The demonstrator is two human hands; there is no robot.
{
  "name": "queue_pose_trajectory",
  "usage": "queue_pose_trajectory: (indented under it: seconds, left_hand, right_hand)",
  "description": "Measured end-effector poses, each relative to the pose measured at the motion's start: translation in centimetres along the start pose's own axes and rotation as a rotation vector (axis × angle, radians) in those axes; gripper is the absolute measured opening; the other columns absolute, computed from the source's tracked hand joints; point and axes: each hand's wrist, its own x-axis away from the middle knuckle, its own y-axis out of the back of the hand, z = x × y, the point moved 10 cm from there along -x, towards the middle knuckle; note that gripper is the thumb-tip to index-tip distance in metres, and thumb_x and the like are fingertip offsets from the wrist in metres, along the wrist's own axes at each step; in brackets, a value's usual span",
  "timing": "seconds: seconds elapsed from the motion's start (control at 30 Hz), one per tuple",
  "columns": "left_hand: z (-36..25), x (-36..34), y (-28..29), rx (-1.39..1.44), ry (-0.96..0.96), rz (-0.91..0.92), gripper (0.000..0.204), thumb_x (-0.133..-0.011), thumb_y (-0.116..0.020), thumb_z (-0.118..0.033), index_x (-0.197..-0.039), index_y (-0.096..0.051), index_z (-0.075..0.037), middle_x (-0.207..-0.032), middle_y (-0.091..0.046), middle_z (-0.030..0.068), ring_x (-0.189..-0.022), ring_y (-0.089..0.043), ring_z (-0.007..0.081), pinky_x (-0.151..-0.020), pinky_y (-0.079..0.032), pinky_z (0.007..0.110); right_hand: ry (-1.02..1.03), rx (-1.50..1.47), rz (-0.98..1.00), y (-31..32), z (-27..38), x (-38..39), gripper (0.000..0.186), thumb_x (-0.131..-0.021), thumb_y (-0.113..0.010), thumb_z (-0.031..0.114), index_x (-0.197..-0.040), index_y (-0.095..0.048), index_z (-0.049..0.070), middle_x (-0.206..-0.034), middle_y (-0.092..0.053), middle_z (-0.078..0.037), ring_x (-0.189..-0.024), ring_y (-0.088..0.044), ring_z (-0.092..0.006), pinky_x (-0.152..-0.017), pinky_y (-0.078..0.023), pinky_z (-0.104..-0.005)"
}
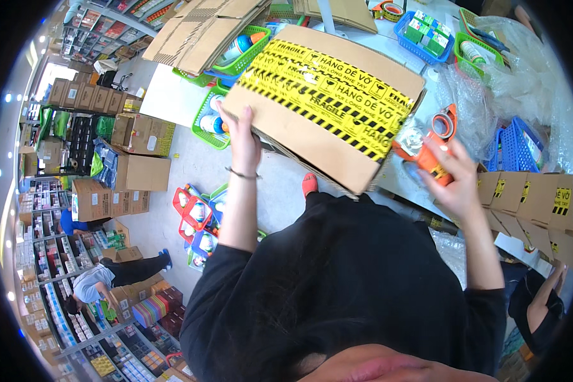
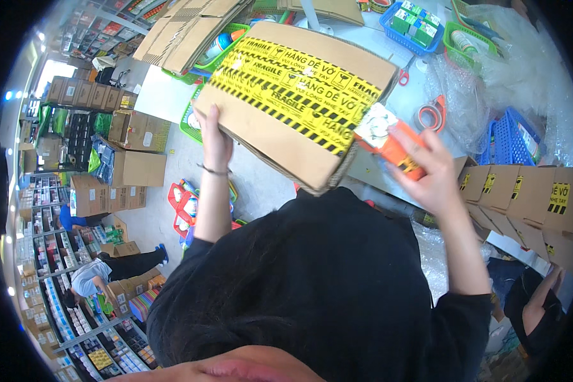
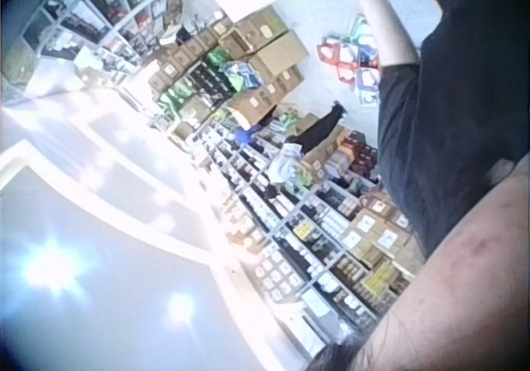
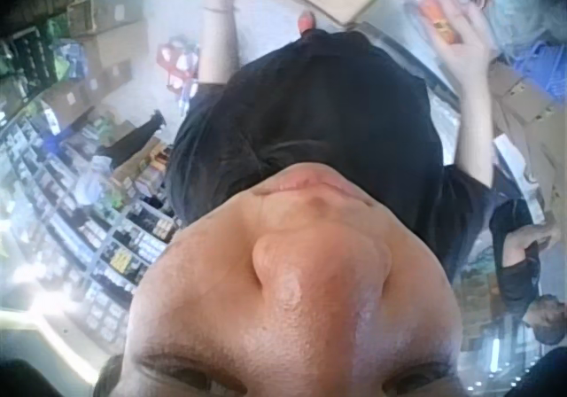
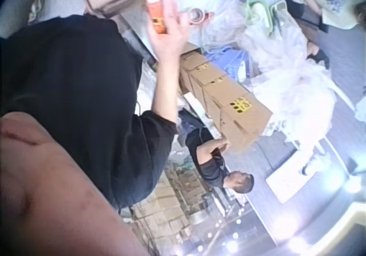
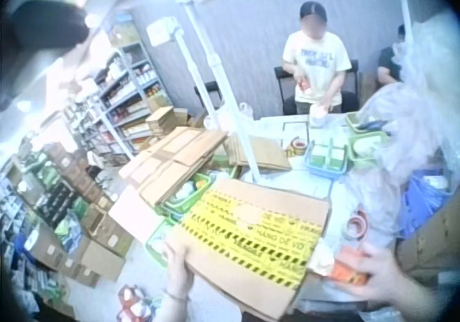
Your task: The person uses a handheld tape dispenser to apply yellow fragile tape across the seams of a cardboard box. They rotate the box to seal multiple edges and then affix a white shipping label to the top surface.
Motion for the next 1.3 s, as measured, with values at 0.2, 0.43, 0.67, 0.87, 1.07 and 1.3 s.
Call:
queue_pose_trajectory:
  seconds: [0.2, 0.43, 0.67, 0.87, 1.07, 1.3]
  left_hand:
    - [-11.5, 3.6, -7.0, -1.64, -0.597, -0.001, 0.07, -0.093, -0.072, -0.025, -0.151, -0.04, -0.002, -0.157, -0.036, 0.0291, -0.147, -0.035, 0.0401, -0.116, -0.032, 0.049]
    - [-11.0, 18.0, -17.5, -1.33, -0.485, 0.462, 0.075, -0.078, -0.083, -0.04, -0.133, -0.053, 0.003, -0.136, -0.053, 0.0259, -0.131, -0.048, 0.0415, -0.111, -0.036, 0.05]
    - [-11.1, 19.8, -19.5, -1.527, -0.753, 0.304, 0.035, -0.079, -0.081, -0.032, -0.098, -0.066, -0.006, -0.106, -0.068, 0.0103, -0.099, -0.067, 0.0291, -0.081, -0.055, 0.039]
    - [-10.6, 21.0, -20.1, -1.547, -0.835, 0.232, 0.03, -0.079, -0.08, -0.025, -0.096, -0.066, -0.006, -0.107, -0.069, 0.0105, -0.098, -0.067, 0.029, -0.082, -0.056, 0.04]
    - [-9.4, 20.2, -18.8, -1.579, -0.817, 0.18, 0.036, -0.08, -0.079, -0.026, -0.102, -0.061, -0.004, -0.117, -0.067, 0.0139, -0.108, -0.063, 0.0322, -0.088, -0.052, 0.043]
    - [-8.4, 20.3, -18.4, -1.569, -0.827, 0.186, 0.038, -0.082, -0.078, -0.025, -0.108, -0.061, -0.003, -0.121, -0.065, 0.0158, -0.111, -0.061, 0.0361, -0.093, -0.049, 0.047]
  right_hand:
    - [-0.032, -0.019, -0.055, -3.5, 5.1, 3.3, 0.061, -0.072, -0.084, 0.014, -0.131, -0.07, 0.018, -0.084, -0.045, -0.009, -0.071, -0.053, -0.0257, -0.062, -0.047, -0.0375]
    - [-0.009, 0.04, -0.039, -2.2, 6.9, 3.5, 0.052, -0.077, -0.079, 0.019, -0.129, -0.07, 0.018, -0.086, -0.049, -0.01, -0.074, -0.059, -0.0277, -0.065, -0.051, -0.0385]
    - [0.152, -0.007, -0.27, 5.6, 12.1, 2.8, 0.053, -0.077, -0.084, 0.02, -0.128, -0.071, 0.016, -0.083, -0.052, -0.01, -0.073, -0.058, -0.0268, -0.065, -0.048, -0.0371]
    - [0.137, 0.076, -0.194, 5.2, 12.3, 4.2, 0.051, -0.079, -0.081, 0.021, -0.128, -0.072, 0.018, -0.083, -0.051, -0.009, -0.071, -0.057, -0.0265, -0.064, -0.049, -0.0374]
    - [0.03, 0.039, -0.133, 2.4, 8.7, 6.5, 0.052, -0.081, -0.08, 0.022, -0.131, -0.07, 0.02, -0.084, -0.05, -0.009, -0.07, -0.056, -0.0259, -0.062, -0.049, -0.0384]
    - [0.019, 0.11, -0.063, 0.4, 6.9, 7.8, 0.056, -0.076, -0.081, 0.022, -0.131, -0.069, 0.022, -0.089, -0.052, -0.008, -0.072, -0.062, -0.0227, -0.063, -0.054, -0.0345]
